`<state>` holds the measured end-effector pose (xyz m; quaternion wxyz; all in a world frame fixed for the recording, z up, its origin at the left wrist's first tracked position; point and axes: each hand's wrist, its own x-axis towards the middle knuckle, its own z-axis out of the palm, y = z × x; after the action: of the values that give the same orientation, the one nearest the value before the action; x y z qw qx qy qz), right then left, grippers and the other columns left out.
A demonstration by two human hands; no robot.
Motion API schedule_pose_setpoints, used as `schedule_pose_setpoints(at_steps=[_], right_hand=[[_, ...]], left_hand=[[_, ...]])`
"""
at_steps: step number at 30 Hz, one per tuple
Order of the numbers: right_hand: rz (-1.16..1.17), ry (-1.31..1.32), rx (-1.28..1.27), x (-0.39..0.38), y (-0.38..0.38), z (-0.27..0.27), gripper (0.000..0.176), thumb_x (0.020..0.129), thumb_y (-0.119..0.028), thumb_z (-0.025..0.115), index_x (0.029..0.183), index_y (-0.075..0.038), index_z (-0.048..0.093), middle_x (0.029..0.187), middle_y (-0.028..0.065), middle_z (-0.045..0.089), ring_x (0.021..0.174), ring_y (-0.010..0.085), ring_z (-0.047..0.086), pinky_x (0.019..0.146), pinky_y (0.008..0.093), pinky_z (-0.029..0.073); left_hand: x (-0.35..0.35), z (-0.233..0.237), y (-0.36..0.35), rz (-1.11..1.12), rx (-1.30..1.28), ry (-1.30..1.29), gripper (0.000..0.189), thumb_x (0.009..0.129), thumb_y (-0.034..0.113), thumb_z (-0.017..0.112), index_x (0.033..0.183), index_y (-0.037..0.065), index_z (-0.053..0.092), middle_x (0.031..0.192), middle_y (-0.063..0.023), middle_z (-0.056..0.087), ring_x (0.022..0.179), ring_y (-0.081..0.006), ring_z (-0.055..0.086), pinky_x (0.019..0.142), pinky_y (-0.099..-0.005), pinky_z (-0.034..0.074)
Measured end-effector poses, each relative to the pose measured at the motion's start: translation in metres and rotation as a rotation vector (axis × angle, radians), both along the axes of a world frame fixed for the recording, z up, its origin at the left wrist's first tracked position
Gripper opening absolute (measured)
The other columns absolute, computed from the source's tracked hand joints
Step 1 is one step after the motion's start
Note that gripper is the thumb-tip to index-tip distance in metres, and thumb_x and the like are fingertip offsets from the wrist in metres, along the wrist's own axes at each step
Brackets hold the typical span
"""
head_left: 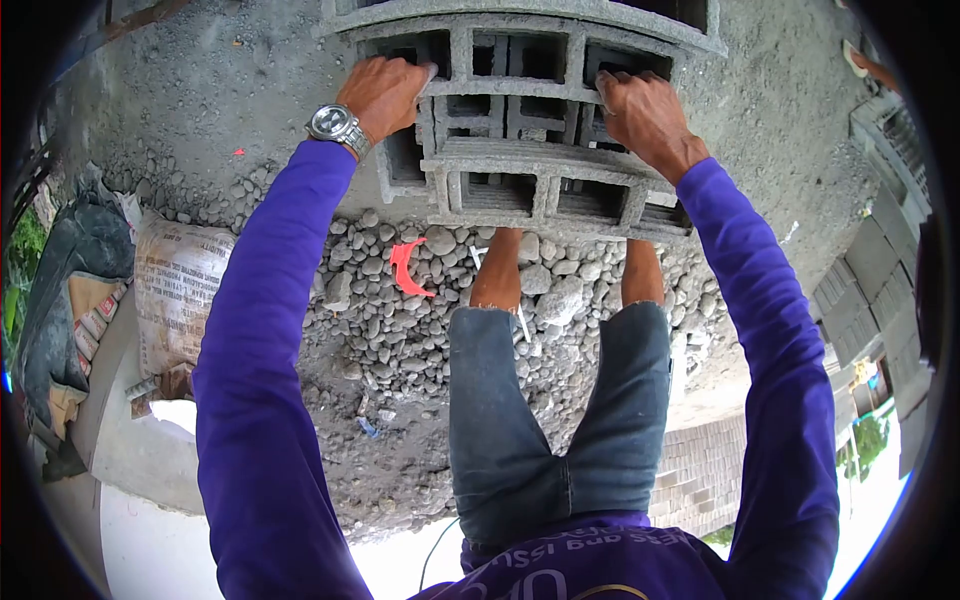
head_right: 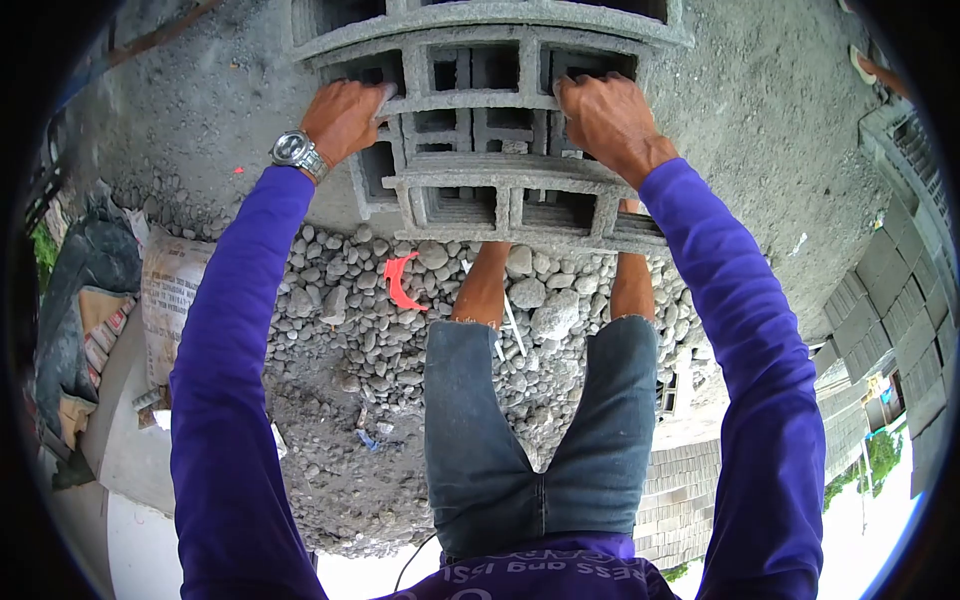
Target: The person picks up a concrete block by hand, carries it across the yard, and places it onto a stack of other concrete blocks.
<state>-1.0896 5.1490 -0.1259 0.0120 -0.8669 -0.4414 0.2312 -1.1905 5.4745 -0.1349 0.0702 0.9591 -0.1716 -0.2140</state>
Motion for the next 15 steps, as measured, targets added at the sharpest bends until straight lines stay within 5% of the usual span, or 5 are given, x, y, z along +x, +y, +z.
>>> schedule_pose_setpoints(at_steps=[4,9,15], right_hand=[[0.028,-0.168,0.138,-0.0044,0.0025,0.0034,0.025,0.077,-0.002,0.058,0.101,0.003,0.060,0.082,0.0213,0.068,0.070,0.0340,0.068,0.075,0.0400,0.054],[0.039,-0.009,-0.108,-0.0013,0.0049,0.0013,0.037,0.075,-0.005,0.056,0.111,0.001,0.055,0.085,0.0190,0.066,0.073,0.0367,0.065,0.071,0.0426,0.053],[0.020,-0.025,-0.035,-0.0047,0.0026,-0.0006,0.037,0.072,-0.003,0.057,0.108,0.001,0.053,0.082,0.0186,0.065,0.070,0.0364,0.065,0.070,0.0431,0.053]], left_hand=[[0.0001,0.0011,-0.0019,0.024,-0.007,-0.026,0.042,0.077,0.007,0.065,0.119,0.009,0.064,0.077,-0.0160,0.068,0.072,-0.0330,0.067,0.067,-0.0431,0.054],[-0.0034,0.0023,-0.0076,0.088,0.021,0.107,0.047,0.074,0.005,0.059,0.121,0.009,0.058,0.077,-0.0144,0.065,0.077,-0.0335,0.064,0.080,-0.0459,0.050],[-0.0054,-0.0041,-0.0078,0.074,0.046,0.077,0.048,0.073,0.004,0.057,0.121,0.008,0.057,0.076,-0.0167,0.066,0.073,-0.0349,0.065,0.088,-0.0463,0.050]])
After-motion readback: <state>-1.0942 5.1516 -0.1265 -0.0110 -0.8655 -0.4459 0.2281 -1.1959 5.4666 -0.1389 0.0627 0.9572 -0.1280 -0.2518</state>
